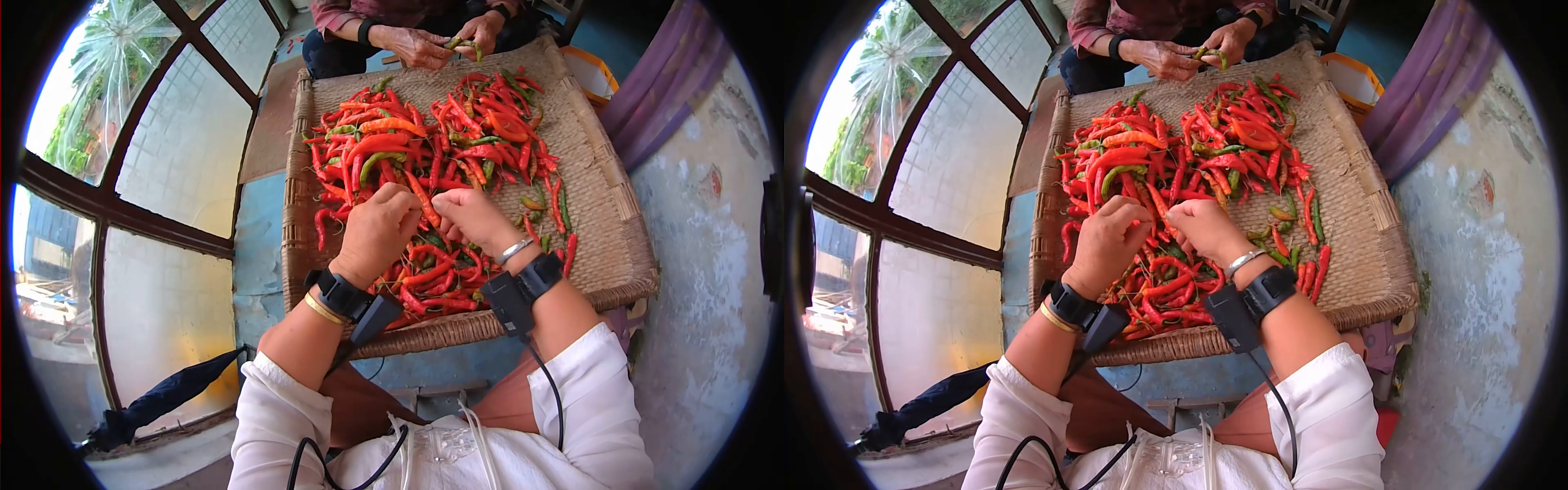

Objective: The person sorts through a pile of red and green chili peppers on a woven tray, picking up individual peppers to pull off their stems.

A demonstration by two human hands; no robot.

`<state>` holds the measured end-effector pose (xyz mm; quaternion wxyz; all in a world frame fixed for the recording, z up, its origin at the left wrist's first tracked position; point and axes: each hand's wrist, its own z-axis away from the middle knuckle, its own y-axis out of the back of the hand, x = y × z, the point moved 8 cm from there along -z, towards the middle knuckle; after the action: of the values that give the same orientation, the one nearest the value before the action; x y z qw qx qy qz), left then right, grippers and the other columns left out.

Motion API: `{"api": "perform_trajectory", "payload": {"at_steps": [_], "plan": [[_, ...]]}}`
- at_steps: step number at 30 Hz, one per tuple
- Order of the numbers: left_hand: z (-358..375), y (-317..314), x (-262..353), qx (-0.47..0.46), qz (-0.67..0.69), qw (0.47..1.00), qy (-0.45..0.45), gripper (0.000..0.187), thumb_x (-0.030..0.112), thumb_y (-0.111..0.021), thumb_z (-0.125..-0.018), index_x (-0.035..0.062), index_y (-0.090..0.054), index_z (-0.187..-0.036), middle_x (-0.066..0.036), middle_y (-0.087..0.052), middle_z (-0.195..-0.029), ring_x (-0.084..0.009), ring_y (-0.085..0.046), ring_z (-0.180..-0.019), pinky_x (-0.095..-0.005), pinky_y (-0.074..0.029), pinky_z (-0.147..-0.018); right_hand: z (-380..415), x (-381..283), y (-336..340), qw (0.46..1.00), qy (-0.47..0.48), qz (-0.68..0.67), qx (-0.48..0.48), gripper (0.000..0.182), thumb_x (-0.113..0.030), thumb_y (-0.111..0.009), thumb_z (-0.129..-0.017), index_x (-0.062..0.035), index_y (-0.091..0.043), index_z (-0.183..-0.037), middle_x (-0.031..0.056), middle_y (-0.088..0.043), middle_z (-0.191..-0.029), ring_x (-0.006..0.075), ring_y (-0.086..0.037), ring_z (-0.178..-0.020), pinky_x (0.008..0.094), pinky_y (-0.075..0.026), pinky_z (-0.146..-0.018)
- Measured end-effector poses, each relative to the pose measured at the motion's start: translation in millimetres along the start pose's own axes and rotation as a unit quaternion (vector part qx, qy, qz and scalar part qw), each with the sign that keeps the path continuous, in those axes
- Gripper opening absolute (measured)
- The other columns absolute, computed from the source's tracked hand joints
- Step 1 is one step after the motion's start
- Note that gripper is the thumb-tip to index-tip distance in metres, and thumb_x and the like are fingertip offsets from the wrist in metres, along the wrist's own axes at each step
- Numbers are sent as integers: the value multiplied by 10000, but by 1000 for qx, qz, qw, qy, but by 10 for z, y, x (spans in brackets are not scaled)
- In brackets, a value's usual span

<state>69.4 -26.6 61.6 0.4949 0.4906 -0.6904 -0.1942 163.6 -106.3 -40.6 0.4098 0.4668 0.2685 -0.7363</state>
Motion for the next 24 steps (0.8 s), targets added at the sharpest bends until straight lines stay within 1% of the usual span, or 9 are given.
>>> {"api": "perform_trajectory", "payload": {"at_steps": [4,6,7,12,16,17,20,22,24], "plan": [[20,-76,-317,-53,90,982,157,56,18,-588,-766,36,-551,-805,-39,-573,-804,-104,-558,-633,-244,-455,-566,-11,-171,-61,967,181,175,43,272,-242,-632,-762,-12,-608,-905,55,-603,-732,138,-576,-663,275,-467,-605],[72,-238,-435,-42,408,888,205,40,27,-548,-821,34,-536,-859,-1,-571,-796,-42,-527,-650,-196,-443,-567,24,-239,-111,952,224,200,48,257,-224,-639,-757,-16,-610,-903,58,-611,-738,144,-577,-675,278,-467,-627],[74,-239,-427,-42,409,888,205,40,27,-548,-821,34,-536,-859,-1,-571,-796,-42,-527,-650,-196,-443,-567,63,-305,-137,936,267,226,53,242,-206,-645,-751,-19,-612,-901,61,-619,-744,150,-577,-686,280,-466,-649],[80,-262,-398,-49,501,829,244,83,37,-516,-850,37,-525,-932,3,-580,-815,-47,-523,-645,-186,-452,-573,119,-325,-240,979,172,85,-75,202,-172,-640,-759,-7,-613,-871,33,-608,-721,109,-548,-613,256,-456,-592],[97,-265,-567,-10,454,853,257,117,61,-534,-843,29,-544,-955,-6,-587,-827,-48,-524,-639,-194,-444,-559,117,-330,-66,993,75,67,-63,162,-180,-612,-786,-19,-603,-800,-7,-581,-671,54,-497,-498,199,-406,-469],[81,-255,-574,-34,299,934,190,129,74,-552,-829,28,-557,-950,-15,-588,-815,-57,-525,-630,-202,-439,-550,92,-341,73,996,76,38,-16,162,-203,-583,-812,-44,-587,-784,-17,-561,-626,41,-487,-463,172,-380,-431],[76,-264,-454,-68,88,991,72,159,88,-593,-769,22,-585,-913,-79,-588,-797,-156,-566,-656,-269,-451,-580,112,-432,446,935,132,-316,90,197,-239,-548,-841,-51,-539,-897,16,-573,-737,62,-543,-564,189,-412,-432],[121,-352,-445,-123,17,990,65,176,75,-593,-738,18,-590,-905,-126,-578,-805,-260,-579,-734,-322,-462,-652,96,-352,477,944,101,-301,94,241,-252,-541,-842,-32,-528,-940,41,-574,-818,73,-556,-624,196,-426,-446],[166,-464,-533,-188,17,976,111,223,141,-564,-766,24,-577,-955,-168,-579,-892,-316,-562,-851,-397,-443,-742,3,-147,298,996,22,-71,48,335,-252,-543,-835,12,-518,-1039,63,-580,-858,89,-563,-645,201,-434,-463]]}}
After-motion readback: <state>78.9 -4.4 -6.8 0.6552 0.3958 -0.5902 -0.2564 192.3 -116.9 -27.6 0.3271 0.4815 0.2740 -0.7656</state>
